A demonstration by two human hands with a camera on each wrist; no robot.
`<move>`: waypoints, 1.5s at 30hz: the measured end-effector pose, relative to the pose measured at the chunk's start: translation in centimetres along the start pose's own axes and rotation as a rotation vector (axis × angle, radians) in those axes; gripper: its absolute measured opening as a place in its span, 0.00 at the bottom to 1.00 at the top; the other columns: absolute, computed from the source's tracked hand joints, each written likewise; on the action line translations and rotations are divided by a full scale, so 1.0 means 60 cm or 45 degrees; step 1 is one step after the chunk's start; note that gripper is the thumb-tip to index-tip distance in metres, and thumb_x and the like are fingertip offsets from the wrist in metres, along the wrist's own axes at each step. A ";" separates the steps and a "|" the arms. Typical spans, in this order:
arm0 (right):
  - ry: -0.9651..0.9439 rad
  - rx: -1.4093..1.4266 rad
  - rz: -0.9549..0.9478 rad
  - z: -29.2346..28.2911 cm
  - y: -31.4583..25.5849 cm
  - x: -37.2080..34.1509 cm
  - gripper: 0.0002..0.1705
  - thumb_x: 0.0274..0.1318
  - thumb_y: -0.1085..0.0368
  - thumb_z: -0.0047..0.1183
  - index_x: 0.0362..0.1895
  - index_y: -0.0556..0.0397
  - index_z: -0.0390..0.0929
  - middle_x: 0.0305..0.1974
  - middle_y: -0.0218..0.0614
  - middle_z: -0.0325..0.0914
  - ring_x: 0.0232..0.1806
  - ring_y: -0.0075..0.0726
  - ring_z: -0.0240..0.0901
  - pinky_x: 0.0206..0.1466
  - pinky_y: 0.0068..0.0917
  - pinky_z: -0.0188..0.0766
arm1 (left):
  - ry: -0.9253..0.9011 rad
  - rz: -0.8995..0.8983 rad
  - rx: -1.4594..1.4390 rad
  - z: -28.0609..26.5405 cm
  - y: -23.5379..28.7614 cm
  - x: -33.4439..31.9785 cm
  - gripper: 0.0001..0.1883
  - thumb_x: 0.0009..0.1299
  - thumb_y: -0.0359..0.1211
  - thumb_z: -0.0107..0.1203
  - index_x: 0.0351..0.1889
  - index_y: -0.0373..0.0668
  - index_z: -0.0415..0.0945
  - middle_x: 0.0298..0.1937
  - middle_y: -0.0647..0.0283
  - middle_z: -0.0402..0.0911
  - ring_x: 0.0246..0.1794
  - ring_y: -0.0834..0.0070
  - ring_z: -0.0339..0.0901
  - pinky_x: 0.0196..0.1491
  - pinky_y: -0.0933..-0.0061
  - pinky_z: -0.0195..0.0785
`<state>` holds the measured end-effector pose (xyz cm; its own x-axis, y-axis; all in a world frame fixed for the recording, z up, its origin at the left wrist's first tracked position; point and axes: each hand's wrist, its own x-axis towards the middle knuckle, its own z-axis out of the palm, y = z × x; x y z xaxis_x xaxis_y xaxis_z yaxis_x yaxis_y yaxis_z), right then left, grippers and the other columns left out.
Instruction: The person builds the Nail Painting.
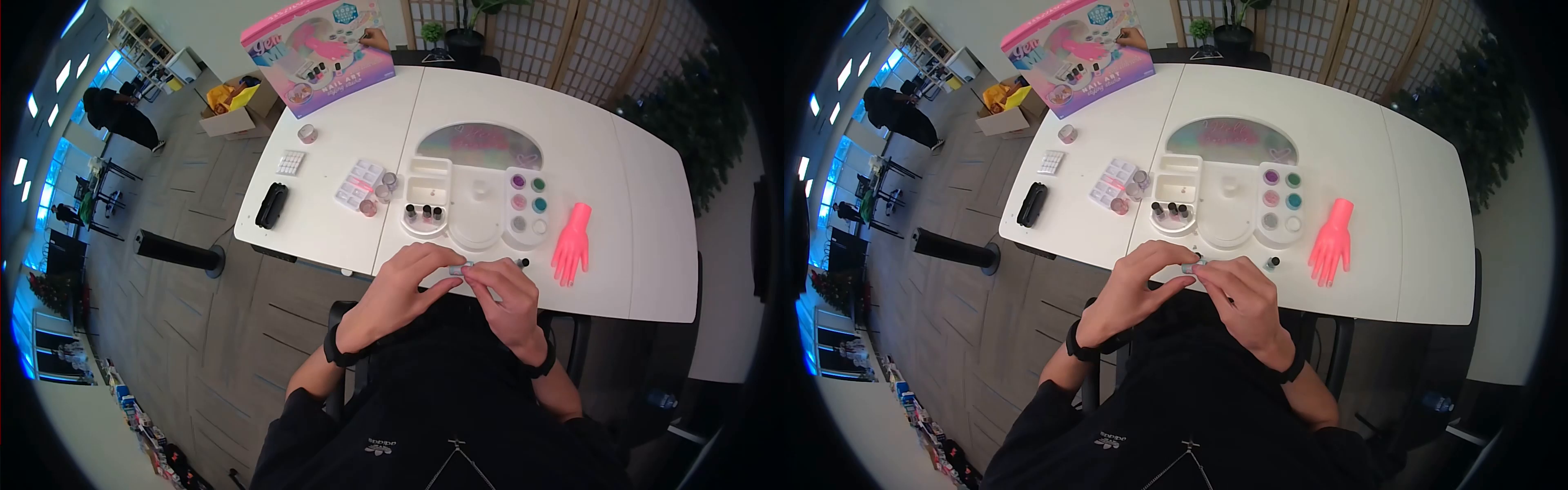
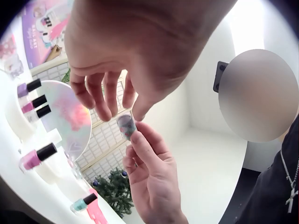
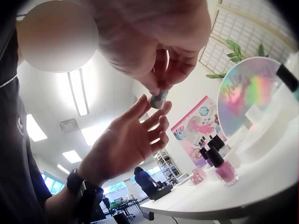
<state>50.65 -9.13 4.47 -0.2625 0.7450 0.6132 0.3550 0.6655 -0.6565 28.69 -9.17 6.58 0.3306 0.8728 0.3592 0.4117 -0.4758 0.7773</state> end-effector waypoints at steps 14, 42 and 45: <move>-0.058 0.233 0.280 0.021 0.036 0.005 0.21 0.68 0.78 0.63 0.63 0.58 0.82 0.64 0.43 0.80 0.58 0.44 0.84 0.55 0.34 0.86 | -0.046 -0.107 0.437 -0.108 -0.146 0.138 0.13 0.73 0.34 0.72 0.55 0.46 0.90 0.60 0.55 0.86 0.61 0.54 0.80 0.65 0.57 0.74; -0.282 -0.020 0.483 0.028 0.065 0.008 0.16 0.73 0.69 0.59 0.61 0.55 0.80 0.59 0.43 0.80 0.63 0.54 0.78 0.68 0.44 0.75 | -0.397 -0.064 0.943 -0.071 -0.240 0.169 0.08 0.75 0.38 0.68 0.47 0.51 0.93 0.85 0.52 0.65 0.82 0.43 0.60 0.77 0.39 0.56; -0.284 -0.031 0.488 0.027 0.064 0.008 0.16 0.73 0.69 0.59 0.61 0.56 0.79 0.60 0.43 0.80 0.64 0.54 0.78 0.68 0.44 0.75 | -0.438 -0.094 0.938 -0.071 -0.239 0.168 0.08 0.75 0.38 0.68 0.48 0.52 0.93 0.85 0.51 0.64 0.82 0.41 0.60 0.77 0.37 0.55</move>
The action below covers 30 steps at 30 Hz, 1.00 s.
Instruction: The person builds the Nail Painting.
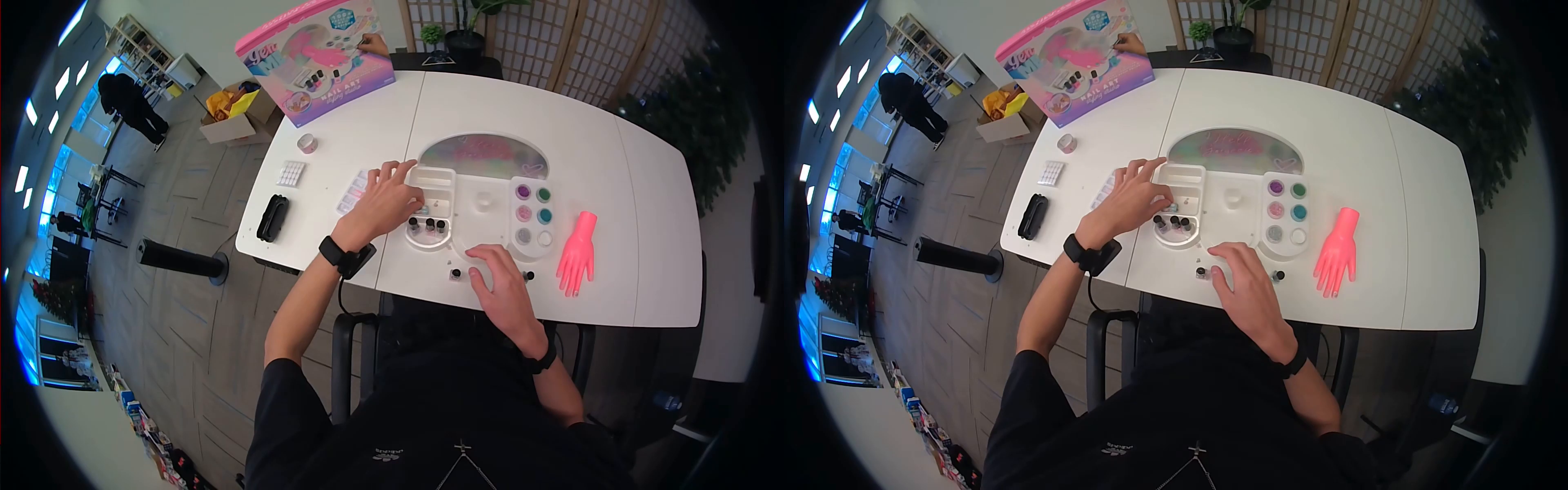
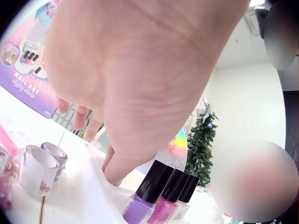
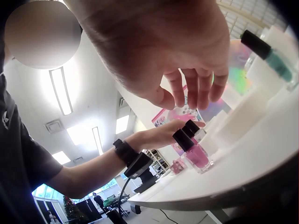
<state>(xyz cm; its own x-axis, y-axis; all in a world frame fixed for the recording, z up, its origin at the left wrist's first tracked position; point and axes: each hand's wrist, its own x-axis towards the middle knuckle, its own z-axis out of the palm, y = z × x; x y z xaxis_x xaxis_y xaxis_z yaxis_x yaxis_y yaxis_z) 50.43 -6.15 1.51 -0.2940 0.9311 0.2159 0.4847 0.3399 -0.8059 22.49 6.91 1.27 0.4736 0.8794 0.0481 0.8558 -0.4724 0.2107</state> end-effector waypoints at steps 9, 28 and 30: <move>-0.004 0.007 0.025 0.000 -0.008 0.003 0.17 0.73 0.70 0.59 0.62 0.57 0.79 0.61 0.44 0.80 0.64 0.55 0.78 0.68 0.43 0.75 | 0.076 -0.015 -0.064 -0.003 -0.001 -0.001 0.07 0.76 0.36 0.67 0.50 0.51 0.91 0.86 0.51 0.64 0.82 0.43 0.61 0.77 0.39 0.57; 0.005 0.024 0.012 -0.003 -0.007 -0.010 0.15 0.73 0.69 0.59 0.61 0.57 0.80 0.60 0.45 0.81 0.64 0.56 0.79 0.68 0.44 0.75 | 0.125 -0.261 -0.047 -0.037 -0.040 -0.151 0.12 0.70 0.25 0.68 0.48 0.52 0.90 0.75 0.56 0.75 0.73 0.50 0.71 0.71 0.49 0.64; 0.013 0.010 0.003 -0.004 -0.006 -0.011 0.15 0.73 0.70 0.59 0.61 0.57 0.80 0.60 0.45 0.81 0.64 0.56 0.79 0.68 0.44 0.75 | 0.118 -0.260 -0.015 -0.026 -0.042 -0.151 0.11 0.70 0.27 0.70 0.48 0.52 0.91 0.75 0.57 0.75 0.73 0.51 0.71 0.71 0.50 0.64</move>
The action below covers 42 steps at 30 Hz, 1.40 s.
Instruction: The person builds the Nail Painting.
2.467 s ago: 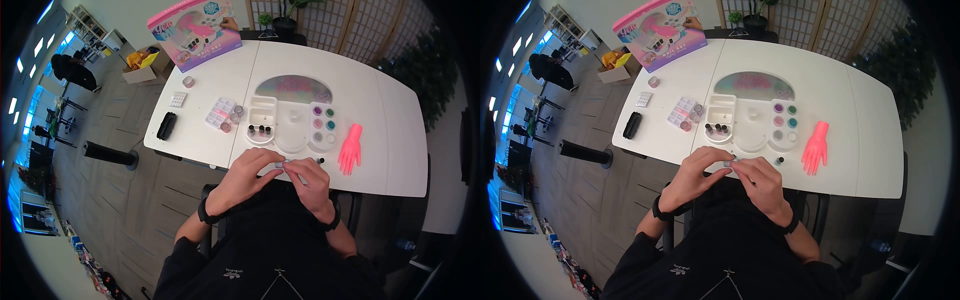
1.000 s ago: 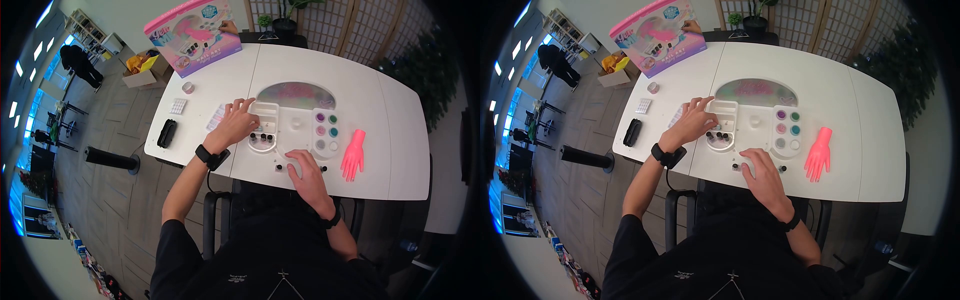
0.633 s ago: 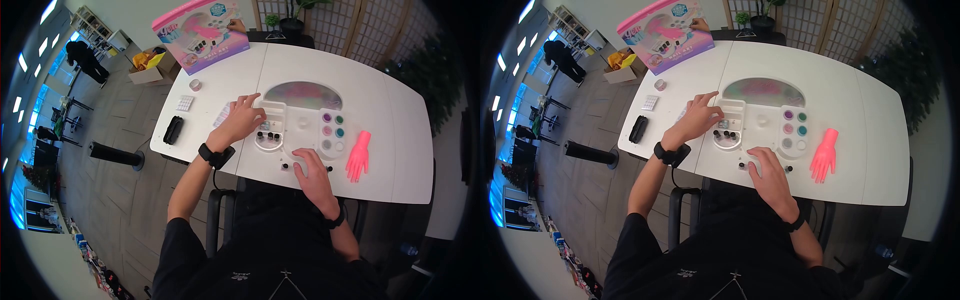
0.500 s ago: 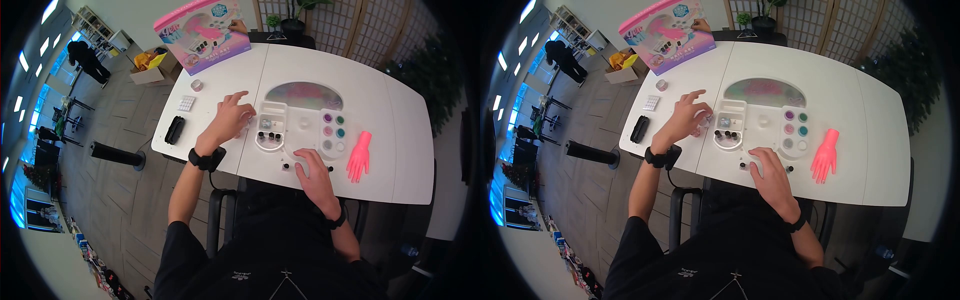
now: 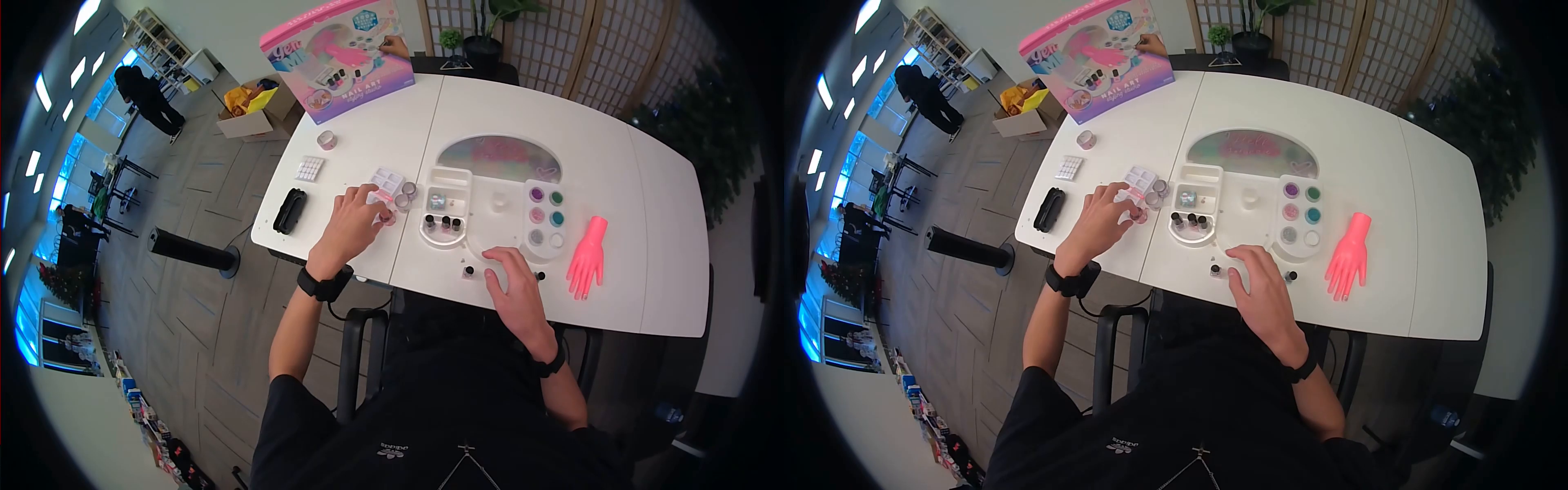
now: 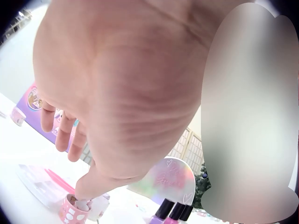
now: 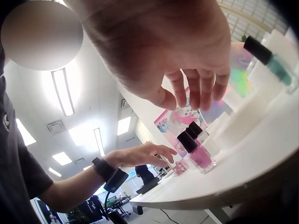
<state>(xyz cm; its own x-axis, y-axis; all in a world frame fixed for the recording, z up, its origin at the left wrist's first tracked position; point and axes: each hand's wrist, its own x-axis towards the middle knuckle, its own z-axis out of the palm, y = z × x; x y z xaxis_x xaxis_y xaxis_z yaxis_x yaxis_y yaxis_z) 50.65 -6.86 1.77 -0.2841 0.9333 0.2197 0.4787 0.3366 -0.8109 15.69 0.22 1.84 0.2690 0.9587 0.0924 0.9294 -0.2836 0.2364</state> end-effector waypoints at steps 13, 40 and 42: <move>0.034 -0.019 -0.249 -0.006 -0.011 -0.011 0.19 0.69 0.73 0.63 0.62 0.55 0.81 0.61 0.42 0.81 0.60 0.52 0.81 0.64 0.42 0.77 | 0.228 0.038 -0.307 -0.058 0.069 -0.027 0.05 0.73 0.30 0.71 0.45 0.45 0.90 0.70 0.61 0.79 0.71 0.56 0.73 0.72 0.53 0.67; -0.471 1.146 0.306 -0.036 -0.059 -0.026 0.20 0.86 0.61 0.53 0.70 0.59 0.74 0.49 0.33 0.84 0.41 0.22 0.77 0.49 0.25 0.77 | -0.047 0.393 -1.181 -0.060 0.244 -0.094 0.22 0.64 0.29 0.78 0.56 0.44 0.86 0.77 0.56 0.75 0.77 0.57 0.72 0.74 0.53 0.67; -0.515 1.172 0.325 -0.041 -0.057 -0.020 0.20 0.86 0.60 0.53 0.69 0.60 0.74 0.49 0.33 0.83 0.40 0.22 0.76 0.49 0.25 0.77 | -0.067 0.416 -1.166 -0.062 0.242 -0.094 0.22 0.65 0.28 0.77 0.58 0.44 0.86 0.78 0.56 0.73 0.77 0.56 0.69 0.73 0.54 0.68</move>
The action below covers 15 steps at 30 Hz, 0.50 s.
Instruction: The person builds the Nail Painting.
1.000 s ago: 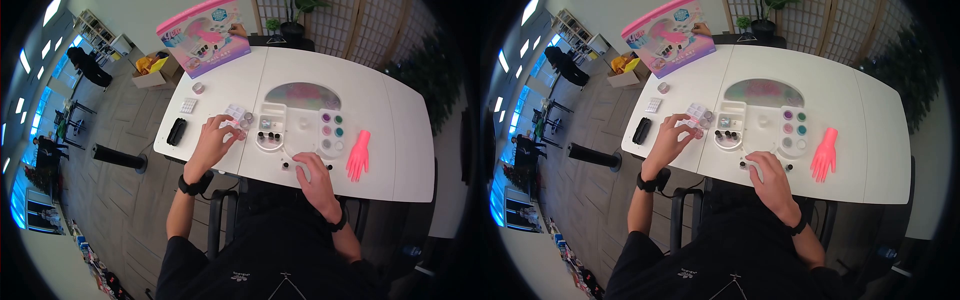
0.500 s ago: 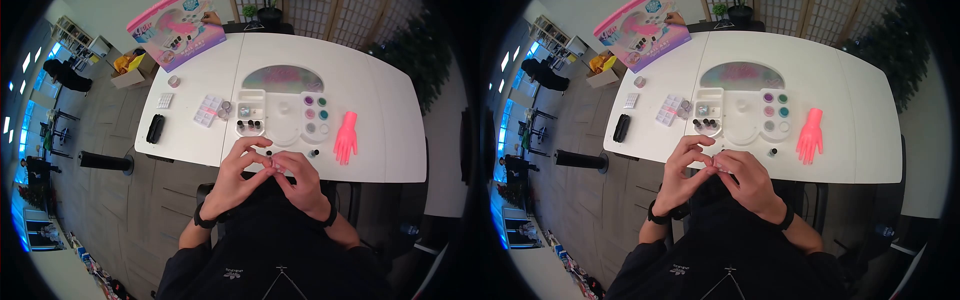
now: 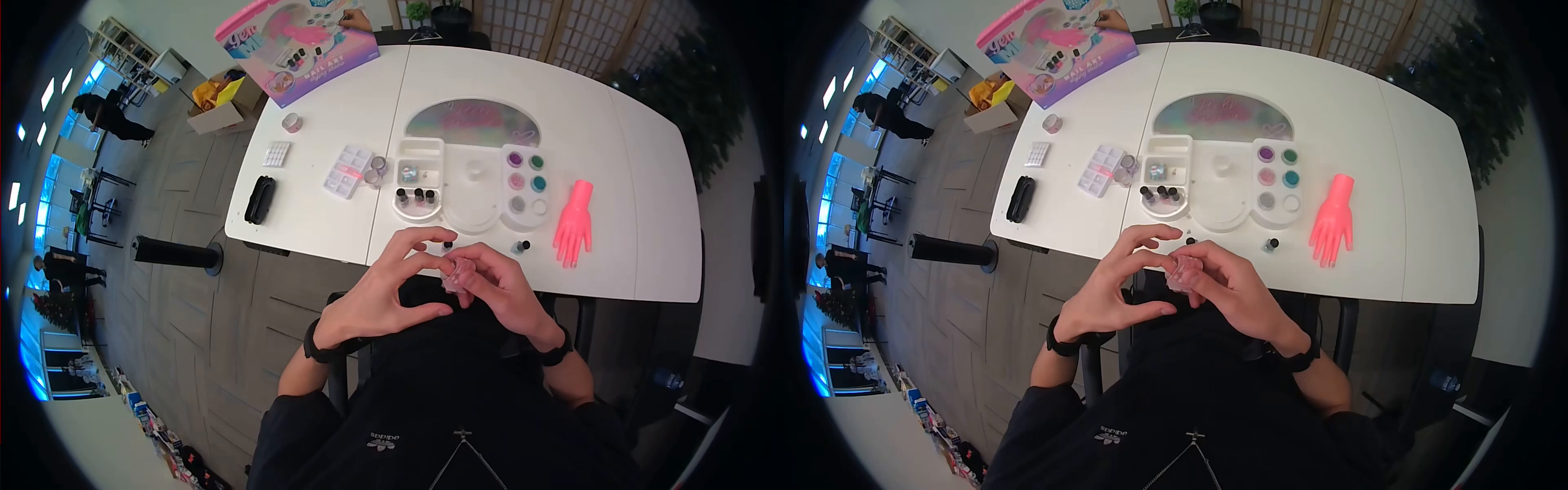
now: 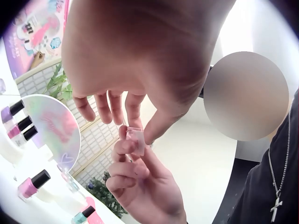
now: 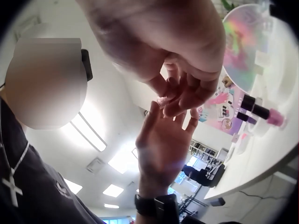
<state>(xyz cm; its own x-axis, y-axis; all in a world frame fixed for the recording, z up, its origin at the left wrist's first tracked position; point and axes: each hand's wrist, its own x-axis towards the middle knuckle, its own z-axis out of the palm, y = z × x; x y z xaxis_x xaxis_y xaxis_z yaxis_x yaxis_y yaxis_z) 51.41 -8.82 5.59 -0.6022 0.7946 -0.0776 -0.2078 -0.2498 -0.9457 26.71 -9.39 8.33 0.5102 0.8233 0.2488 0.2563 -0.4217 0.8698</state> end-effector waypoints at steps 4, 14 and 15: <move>0.007 0.030 0.025 0.003 0.002 0.003 0.19 0.87 0.57 0.51 0.66 0.60 0.77 0.47 0.32 0.83 0.39 0.21 0.75 0.47 0.24 0.75 | 0.020 0.001 0.017 0.006 -0.013 -0.003 0.22 0.66 0.29 0.77 0.58 0.45 0.86 0.79 0.58 0.73 0.78 0.56 0.69 0.74 0.55 0.68; -0.056 -0.019 0.055 -0.006 0.015 0.002 0.22 0.90 0.55 0.44 0.64 0.61 0.79 0.45 0.33 0.84 0.38 0.23 0.77 0.44 0.24 0.74 | 0.186 -0.043 -0.030 0.028 -0.016 -0.004 0.09 0.69 0.30 0.76 0.46 0.42 0.90 0.70 0.59 0.81 0.70 0.60 0.78 0.71 0.57 0.71; -0.044 -0.008 0.058 -0.007 0.019 0.001 0.23 0.90 0.54 0.42 0.64 0.61 0.79 0.46 0.33 0.84 0.39 0.23 0.77 0.45 0.25 0.75 | 0.221 -0.055 -0.050 0.033 -0.017 -0.004 0.08 0.70 0.30 0.76 0.45 0.42 0.90 0.68 0.59 0.82 0.69 0.60 0.79 0.70 0.58 0.72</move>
<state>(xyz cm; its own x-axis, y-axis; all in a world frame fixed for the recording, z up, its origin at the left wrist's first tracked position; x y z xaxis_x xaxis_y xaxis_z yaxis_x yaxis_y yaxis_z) 51.48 -8.84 4.34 -0.6372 0.7628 -0.1098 -0.1750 -0.2820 -0.9433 27.97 -9.90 6.53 0.3489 0.8951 0.2777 0.2407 -0.3719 0.8965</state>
